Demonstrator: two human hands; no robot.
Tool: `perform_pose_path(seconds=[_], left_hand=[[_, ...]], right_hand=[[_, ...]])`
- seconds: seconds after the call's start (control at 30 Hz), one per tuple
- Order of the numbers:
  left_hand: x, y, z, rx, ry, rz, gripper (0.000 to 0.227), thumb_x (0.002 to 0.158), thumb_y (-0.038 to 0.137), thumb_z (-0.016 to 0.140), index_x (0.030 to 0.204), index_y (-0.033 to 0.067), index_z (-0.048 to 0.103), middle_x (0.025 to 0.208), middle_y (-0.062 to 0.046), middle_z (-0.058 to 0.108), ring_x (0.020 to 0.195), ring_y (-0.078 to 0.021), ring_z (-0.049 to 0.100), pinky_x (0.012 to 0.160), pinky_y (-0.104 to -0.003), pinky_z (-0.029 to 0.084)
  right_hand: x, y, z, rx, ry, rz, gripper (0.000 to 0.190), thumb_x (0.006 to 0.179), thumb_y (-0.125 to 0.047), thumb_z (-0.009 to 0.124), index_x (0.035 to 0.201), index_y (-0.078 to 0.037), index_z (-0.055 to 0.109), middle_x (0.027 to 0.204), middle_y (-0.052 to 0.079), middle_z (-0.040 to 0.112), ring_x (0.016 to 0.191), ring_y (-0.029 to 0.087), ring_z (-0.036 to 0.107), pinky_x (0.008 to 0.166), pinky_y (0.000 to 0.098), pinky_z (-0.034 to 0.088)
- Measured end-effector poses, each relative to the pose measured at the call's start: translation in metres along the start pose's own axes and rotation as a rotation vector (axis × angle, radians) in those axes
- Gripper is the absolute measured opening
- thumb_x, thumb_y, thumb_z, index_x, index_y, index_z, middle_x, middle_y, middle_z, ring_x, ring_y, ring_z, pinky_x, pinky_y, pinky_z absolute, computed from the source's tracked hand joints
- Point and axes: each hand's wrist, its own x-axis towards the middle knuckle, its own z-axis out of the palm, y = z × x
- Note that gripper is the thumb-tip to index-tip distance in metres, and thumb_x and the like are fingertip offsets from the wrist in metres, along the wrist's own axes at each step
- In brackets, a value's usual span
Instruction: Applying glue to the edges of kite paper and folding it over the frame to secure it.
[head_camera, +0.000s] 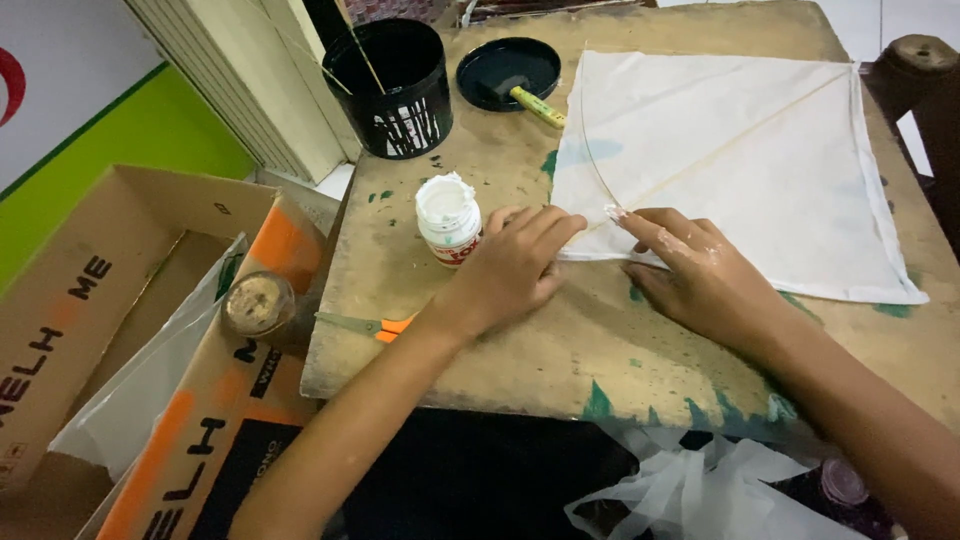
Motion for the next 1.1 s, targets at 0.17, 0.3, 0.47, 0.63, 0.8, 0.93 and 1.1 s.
perform_pose_path(seconds=[0.17, 0.3, 0.47, 0.63, 0.8, 0.93, 1.1], left_hand=[[0.000, -0.004, 0.003, 0.016, 0.048, -0.021, 0.051, 0.087, 0.004, 0.066, 0.137, 0.0128, 0.057, 0.115, -0.013, 0.068, 0.110, -0.0304, 0.067, 0.107, -0.063, 0.045], [0.000, -0.008, 0.010, -0.012, 0.083, -0.050, 0.050, 0.087, 0.005, 0.062, 0.136, 0.0124, 0.056, 0.112, -0.010, 0.066, 0.109, -0.0299, 0.067, 0.104, -0.061, 0.048], [0.000, -0.004, 0.003, 0.039, 0.038, -0.003, 0.053, 0.083, 0.013, 0.068, 0.135, 0.0136, 0.059, 0.113, -0.008, 0.067, 0.108, -0.0280, 0.067, 0.105, -0.064, 0.047], [0.000, -0.001, 0.005, 0.034, 0.076, -0.025, 0.052, 0.082, 0.013, 0.070, 0.133, 0.0123, 0.060, 0.115, -0.009, 0.066, 0.110, -0.0289, 0.066, 0.106, -0.064, 0.045], [0.000, -0.006, 0.012, 0.072, 0.088, -0.026, 0.056, 0.081, 0.006, 0.070, 0.135, 0.0134, 0.058, 0.118, -0.007, 0.064, 0.111, -0.0272, 0.065, 0.108, -0.063, 0.045], [0.000, -0.002, 0.010, 0.092, 0.080, -0.008, 0.054, 0.083, 0.002, 0.067, 0.135, 0.0135, 0.057, 0.116, -0.006, 0.063, 0.110, -0.0263, 0.065, 0.108, -0.062, 0.045], [0.001, -0.001, 0.008, 0.077, 0.097, 0.008, 0.051, 0.085, 0.000, 0.065, 0.134, 0.0113, 0.058, 0.112, -0.008, 0.065, 0.107, -0.0271, 0.067, 0.107, -0.061, 0.046]], right_hand=[[0.005, -0.010, -0.004, -0.045, 0.031, -0.038, 0.078, 0.080, -0.001, 0.078, 0.152, -0.013, 0.049, 0.120, 0.015, 0.064, 0.097, 0.032, 0.074, 0.091, 0.0493, 0.055], [0.001, -0.002, 0.006, -0.061, 0.063, -0.040, 0.079, 0.081, 0.003, 0.075, 0.154, -0.014, 0.048, 0.120, 0.013, 0.064, 0.095, 0.030, 0.074, 0.089, 0.0482, 0.056], [0.003, -0.001, 0.009, -0.041, 0.109, -0.073, 0.073, 0.083, 0.005, 0.075, 0.150, -0.008, 0.050, 0.119, 0.018, 0.065, 0.091, 0.030, 0.075, 0.087, 0.0461, 0.058], [0.002, -0.001, 0.009, -0.051, 0.127, -0.075, 0.073, 0.083, 0.004, 0.075, 0.150, -0.009, 0.050, 0.119, 0.017, 0.064, 0.091, 0.030, 0.075, 0.089, 0.0466, 0.056], [0.003, -0.006, 0.005, -0.073, 0.149, -0.076, 0.074, 0.083, 0.005, 0.074, 0.151, -0.011, 0.051, 0.119, 0.015, 0.065, 0.091, 0.028, 0.075, 0.089, 0.0454, 0.056], [0.003, -0.008, 0.004, -0.112, 0.133, -0.074, 0.076, 0.081, -0.002, 0.078, 0.151, -0.014, 0.050, 0.122, 0.012, 0.063, 0.095, 0.027, 0.073, 0.091, 0.0465, 0.054], [0.003, 0.000, 0.014, -0.127, 0.101, -0.055, 0.084, 0.080, 0.003, 0.076, 0.156, -0.016, 0.045, 0.122, 0.012, 0.062, 0.097, 0.028, 0.073, 0.090, 0.0478, 0.054]])
